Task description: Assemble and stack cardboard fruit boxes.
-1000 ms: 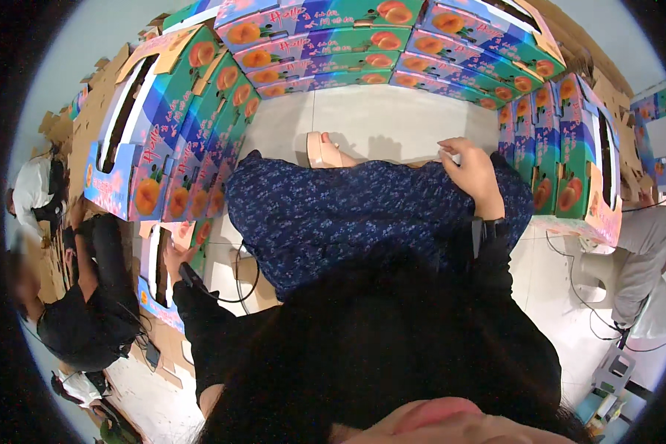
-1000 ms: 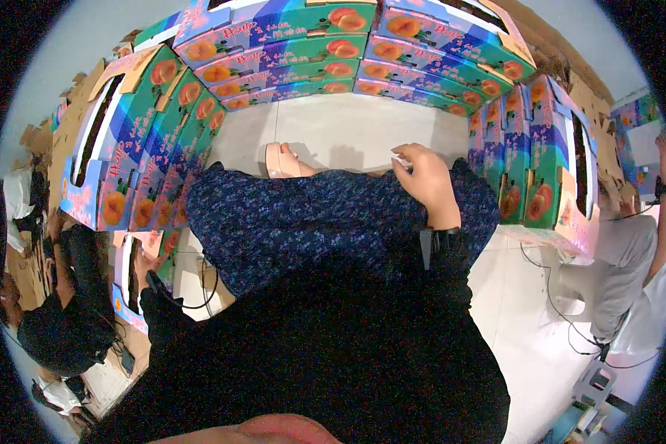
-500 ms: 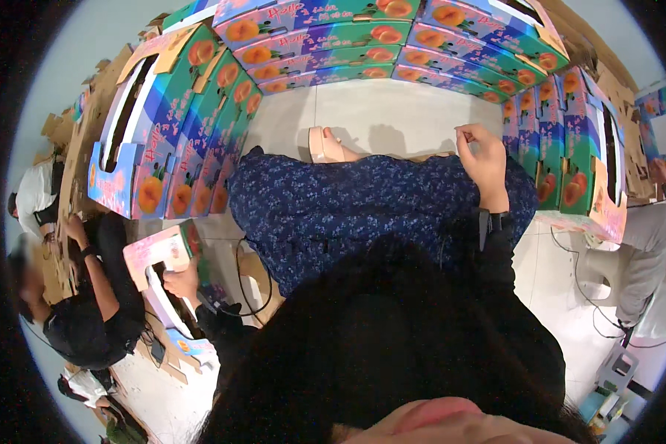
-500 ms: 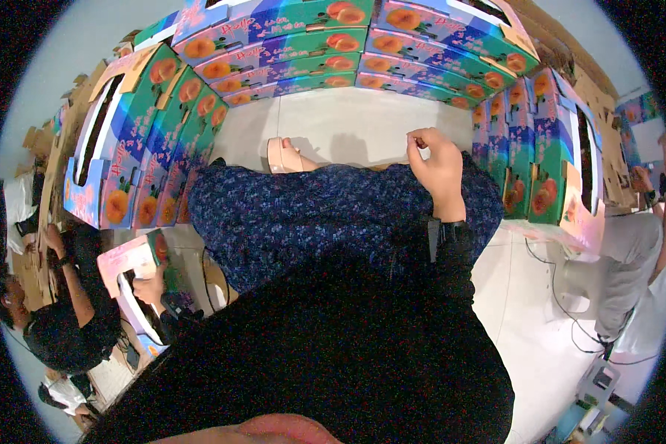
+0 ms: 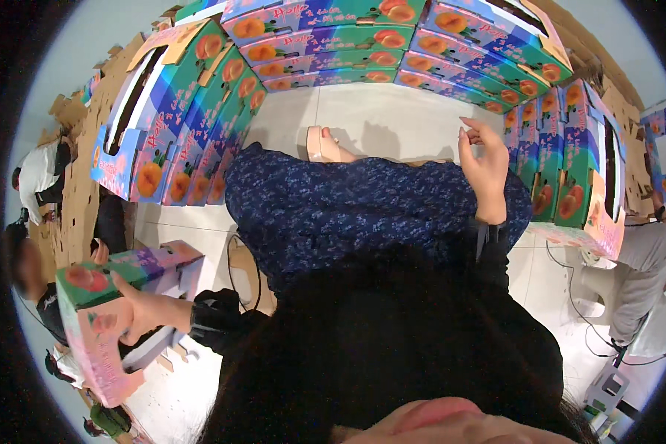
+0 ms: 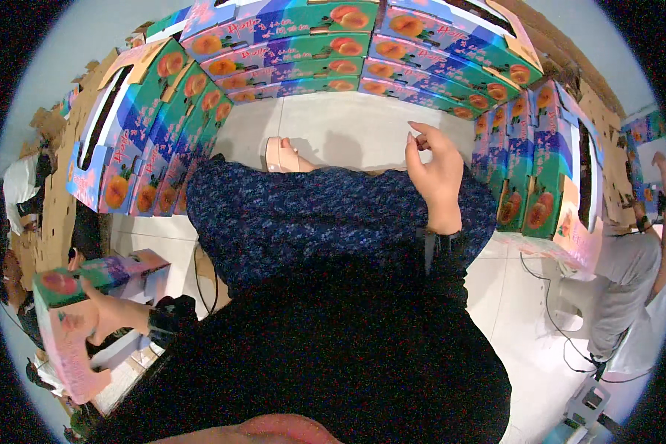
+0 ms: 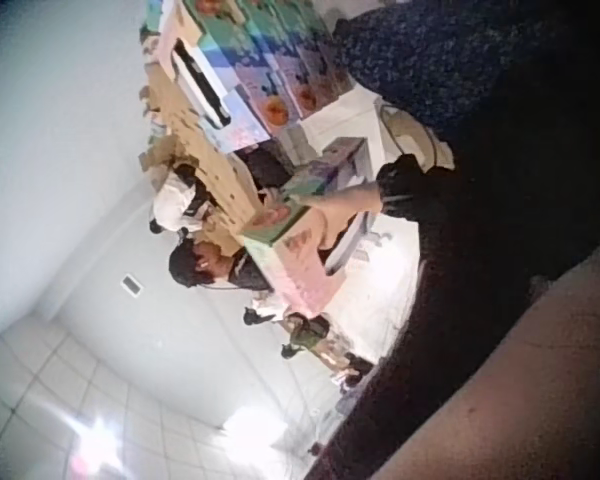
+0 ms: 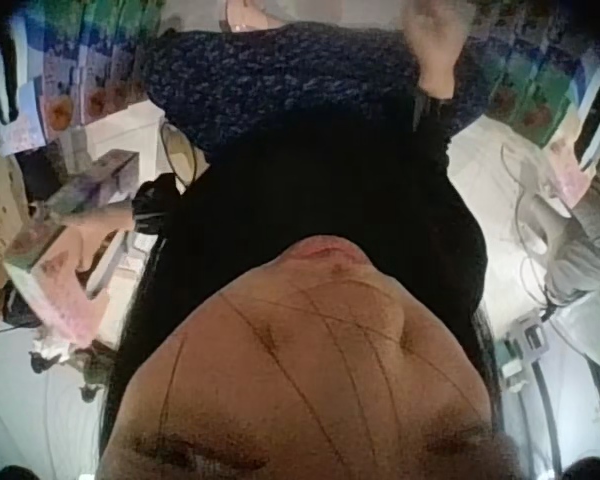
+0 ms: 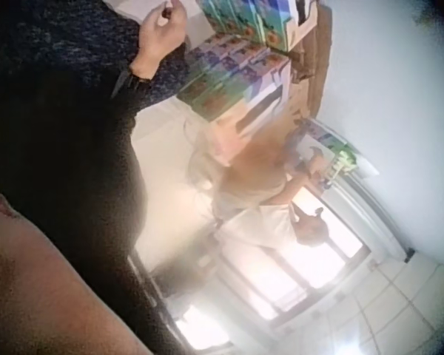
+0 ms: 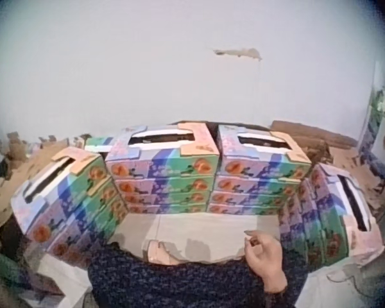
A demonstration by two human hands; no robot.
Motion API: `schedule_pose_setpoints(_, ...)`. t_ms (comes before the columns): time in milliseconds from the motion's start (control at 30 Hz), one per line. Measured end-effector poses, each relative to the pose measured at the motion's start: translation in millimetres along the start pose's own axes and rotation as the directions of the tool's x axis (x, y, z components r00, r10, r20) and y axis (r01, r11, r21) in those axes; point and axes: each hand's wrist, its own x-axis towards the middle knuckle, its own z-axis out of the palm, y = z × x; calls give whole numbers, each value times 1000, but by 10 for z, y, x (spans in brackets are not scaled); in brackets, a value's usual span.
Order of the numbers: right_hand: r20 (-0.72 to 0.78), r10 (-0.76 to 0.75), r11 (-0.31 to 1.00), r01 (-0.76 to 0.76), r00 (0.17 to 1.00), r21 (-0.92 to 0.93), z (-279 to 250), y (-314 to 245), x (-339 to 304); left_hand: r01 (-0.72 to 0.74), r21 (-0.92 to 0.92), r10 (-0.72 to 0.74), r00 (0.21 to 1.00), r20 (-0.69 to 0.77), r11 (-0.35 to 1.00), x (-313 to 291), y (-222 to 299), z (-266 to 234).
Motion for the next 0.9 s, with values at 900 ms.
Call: schedule_pose_setpoints(900,479,-461,567,-167,747,807,1516,-874,-420,-492,-530,615,14,788,691,-1087,1417,631)
